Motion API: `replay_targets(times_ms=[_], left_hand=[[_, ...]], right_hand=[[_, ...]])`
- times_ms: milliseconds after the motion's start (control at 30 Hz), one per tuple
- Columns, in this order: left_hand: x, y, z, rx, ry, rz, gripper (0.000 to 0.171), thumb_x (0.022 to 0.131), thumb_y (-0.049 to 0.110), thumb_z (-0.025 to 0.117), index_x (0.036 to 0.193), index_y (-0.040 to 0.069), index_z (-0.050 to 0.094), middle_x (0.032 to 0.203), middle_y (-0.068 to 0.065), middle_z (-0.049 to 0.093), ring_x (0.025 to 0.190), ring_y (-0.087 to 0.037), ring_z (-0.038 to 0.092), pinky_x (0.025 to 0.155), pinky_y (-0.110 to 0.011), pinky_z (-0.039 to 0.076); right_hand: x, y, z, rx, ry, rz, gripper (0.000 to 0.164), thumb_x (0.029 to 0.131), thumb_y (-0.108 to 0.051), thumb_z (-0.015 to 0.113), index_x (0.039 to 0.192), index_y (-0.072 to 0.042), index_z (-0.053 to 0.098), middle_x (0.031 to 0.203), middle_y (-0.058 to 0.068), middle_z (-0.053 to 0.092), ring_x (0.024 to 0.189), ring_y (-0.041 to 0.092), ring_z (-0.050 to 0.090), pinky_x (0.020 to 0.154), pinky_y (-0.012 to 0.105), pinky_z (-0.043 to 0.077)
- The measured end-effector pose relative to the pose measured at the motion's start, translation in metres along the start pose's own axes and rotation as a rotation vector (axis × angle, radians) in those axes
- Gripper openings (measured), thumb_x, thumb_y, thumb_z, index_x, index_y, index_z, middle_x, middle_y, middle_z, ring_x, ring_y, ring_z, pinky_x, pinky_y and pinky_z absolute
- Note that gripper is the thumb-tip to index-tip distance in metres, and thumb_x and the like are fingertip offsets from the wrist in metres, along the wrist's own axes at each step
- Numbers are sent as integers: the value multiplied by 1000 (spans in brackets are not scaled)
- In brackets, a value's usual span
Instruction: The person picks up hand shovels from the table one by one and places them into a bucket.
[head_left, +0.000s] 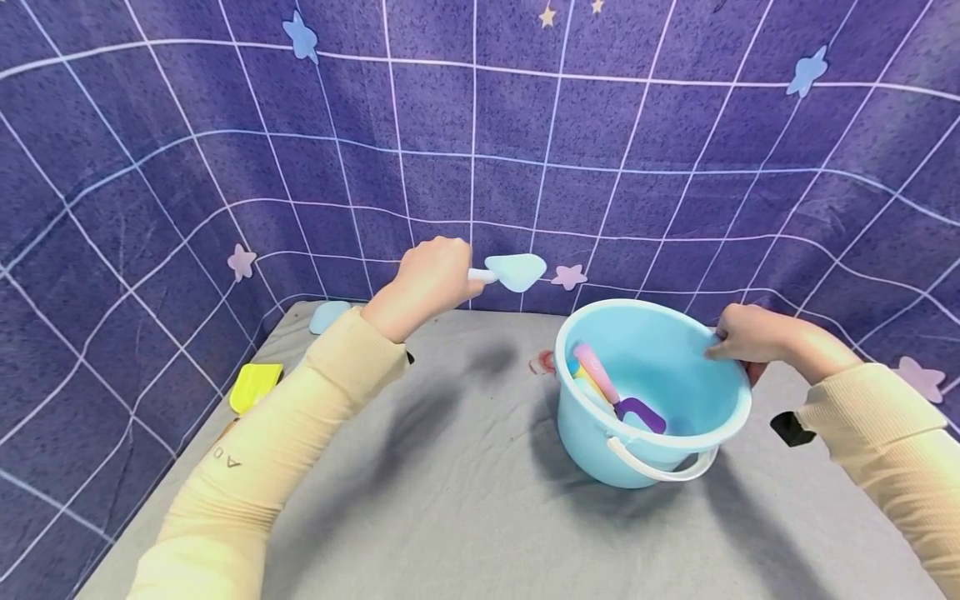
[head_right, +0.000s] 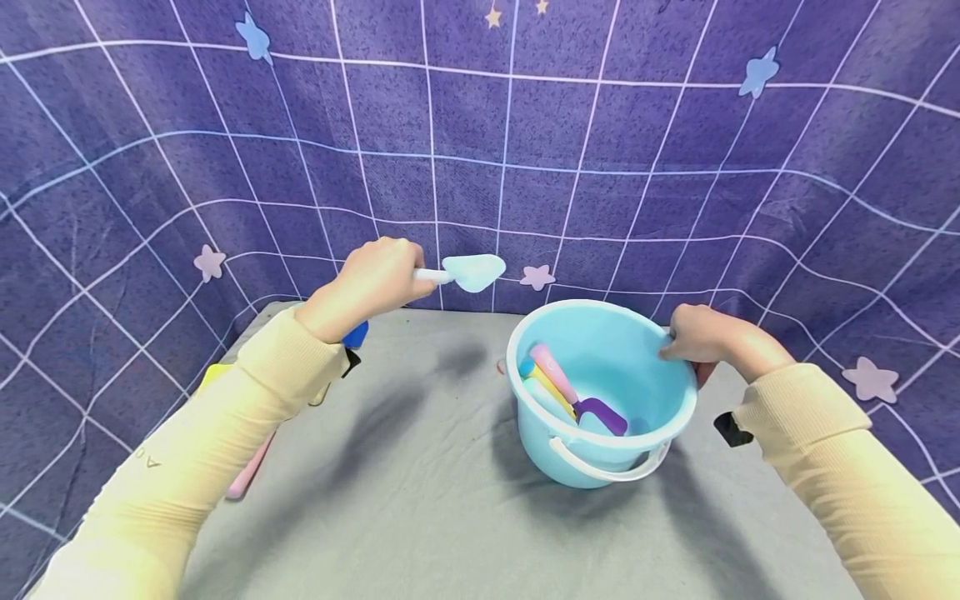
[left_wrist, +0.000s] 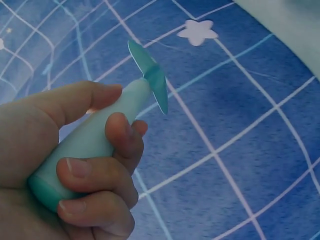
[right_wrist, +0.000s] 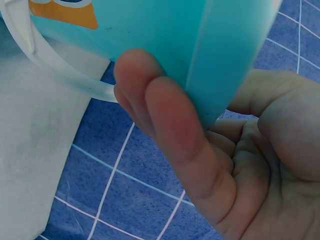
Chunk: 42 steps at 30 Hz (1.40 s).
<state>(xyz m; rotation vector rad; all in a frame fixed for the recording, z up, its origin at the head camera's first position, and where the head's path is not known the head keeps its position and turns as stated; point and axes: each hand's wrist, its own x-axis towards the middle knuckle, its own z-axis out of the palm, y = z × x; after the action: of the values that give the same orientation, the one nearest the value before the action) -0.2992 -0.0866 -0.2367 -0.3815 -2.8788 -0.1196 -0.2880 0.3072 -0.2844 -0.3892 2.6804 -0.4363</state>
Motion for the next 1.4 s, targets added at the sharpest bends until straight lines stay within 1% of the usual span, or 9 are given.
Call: replay_targets(times_ms=[133, 267, 433, 633, 867, 1033, 1233, 1400], left_hand=[[2, 11, -8, 2, 23, 76, 21, 80, 31, 63, 72, 12, 62, 68, -4, 60, 63, -26, 58, 54, -42, 47], [4, 20, -13, 2, 17, 142, 19, 81, 32, 65, 80, 13, 68, 73, -1, 63, 67, -22, 59, 59, -41, 49], [4, 34, -18, -10, 4, 200, 20, 81, 32, 66, 88, 14, 70, 81, 1, 65, 72, -20, 59, 63, -40, 49], [6, 49, -20, -32, -3, 257, 18, 81, 31, 67, 88, 15, 70, 81, 1, 64, 73, -19, 57, 63, -38, 48], [9, 67, -19, -41, -20, 369, 9, 78, 29, 66, 79, 20, 69, 76, 5, 62, 70, -16, 54, 59, -33, 45], [12, 81, -16, -25, -40, 437, 15, 77, 31, 66, 87, 22, 72, 82, 7, 65, 76, -14, 56, 65, -34, 48], [16, 98, -8, 3, -112, 507, 19, 80, 36, 68, 89, 20, 70, 86, 7, 66, 79, -12, 58, 70, -32, 49], [17, 111, 1, 29, -150, 555, 27, 82, 42, 68, 96, 19, 70, 93, 7, 66, 84, -12, 59, 74, -32, 50]], right_hand=[[0, 0, 0, -5, 5, -2, 21, 87, -14, 61, 78, 5, 64, 57, 5, 62, 47, 16, 64, 48, 30, 53], [0, 0, 0, -7, 3, -2, 21, 88, -14, 60, 79, 5, 64, 57, 5, 62, 47, 16, 64, 48, 30, 53], [-1, 0, 0, 4, 3, -3, 21, 88, -14, 60, 80, 6, 64, 58, 5, 62, 48, 17, 64, 49, 30, 53], [-1, -1, 0, -10, 25, 1, 21, 87, -14, 61, 73, 3, 61, 56, 6, 61, 46, 16, 64, 48, 30, 53], [-1, -2, 1, -18, 12, 13, 22, 87, -14, 61, 77, 4, 64, 57, 6, 62, 47, 16, 64, 48, 30, 53], [-2, -1, 0, -19, 17, 12, 22, 87, -14, 61, 77, 5, 63, 57, 6, 62, 46, 16, 63, 48, 29, 53], [-2, -1, 1, -8, 20, 5, 22, 87, -14, 61, 77, 5, 63, 57, 6, 61, 46, 16, 63, 47, 30, 53], [-2, -2, 1, -13, 25, 6, 22, 86, -14, 61, 77, 5, 64, 56, 5, 61, 46, 16, 63, 47, 30, 53]])
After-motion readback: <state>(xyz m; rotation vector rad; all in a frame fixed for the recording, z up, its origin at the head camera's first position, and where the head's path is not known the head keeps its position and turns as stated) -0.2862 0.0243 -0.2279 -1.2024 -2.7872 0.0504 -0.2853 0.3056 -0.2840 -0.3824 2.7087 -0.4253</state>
